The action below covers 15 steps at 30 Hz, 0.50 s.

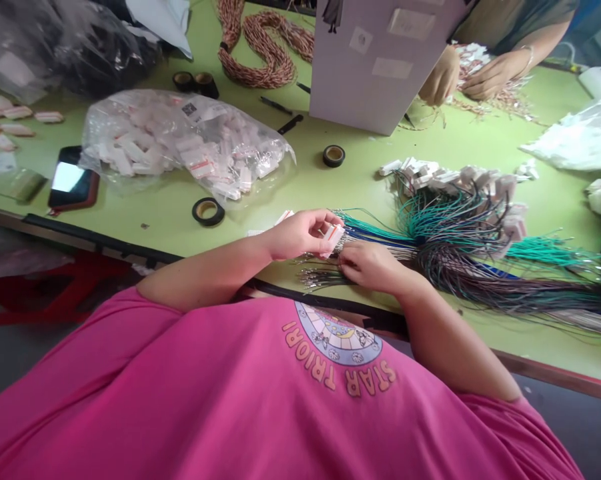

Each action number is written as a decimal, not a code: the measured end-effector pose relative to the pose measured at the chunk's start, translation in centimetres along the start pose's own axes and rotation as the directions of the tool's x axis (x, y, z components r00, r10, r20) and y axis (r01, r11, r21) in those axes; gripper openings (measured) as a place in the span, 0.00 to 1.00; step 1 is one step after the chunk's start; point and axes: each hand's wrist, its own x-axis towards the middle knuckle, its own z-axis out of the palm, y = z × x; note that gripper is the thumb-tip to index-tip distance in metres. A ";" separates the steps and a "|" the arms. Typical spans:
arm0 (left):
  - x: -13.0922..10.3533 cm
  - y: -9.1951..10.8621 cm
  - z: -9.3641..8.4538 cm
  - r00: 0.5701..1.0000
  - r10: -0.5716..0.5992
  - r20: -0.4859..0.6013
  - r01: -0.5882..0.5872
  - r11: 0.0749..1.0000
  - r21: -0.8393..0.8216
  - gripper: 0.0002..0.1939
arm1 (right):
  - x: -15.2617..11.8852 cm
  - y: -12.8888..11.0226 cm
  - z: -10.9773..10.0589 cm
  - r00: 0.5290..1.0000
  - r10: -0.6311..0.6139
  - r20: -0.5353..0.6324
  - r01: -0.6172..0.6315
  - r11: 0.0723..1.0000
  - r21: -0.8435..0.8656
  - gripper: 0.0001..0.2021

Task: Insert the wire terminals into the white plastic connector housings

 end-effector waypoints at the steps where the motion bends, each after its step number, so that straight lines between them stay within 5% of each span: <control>1: 0.0 0.0 -0.1 1.000 0.001 0.000 -0.001 1.000 -0.028 0.21 | -0.1 0.3 -0.2 1.000 -0.012 -0.009 0.012 0.999 0.052 0.08; 11: 0.0 0.1 -0.1 1.000 -0.013 -0.012 0.012 0.994 -0.113 0.21 | -0.9 0.9 -2.0 0.991 0.130 0.020 -0.131 0.948 0.290 0.11; 13: -0.1 0.1 -0.1 1.000 -0.009 0.003 0.009 0.991 -0.134 0.22 | -1.1 1.4 -2.5 0.957 0.282 -0.064 -0.241 0.901 0.361 0.12; 15: -0.2 0.2 -0.1 1.000 0.001 0.021 0.002 0.989 -0.145 0.23 | -1.5 1.9 -3.1 0.874 0.455 -0.168 -0.312 0.793 0.523 0.12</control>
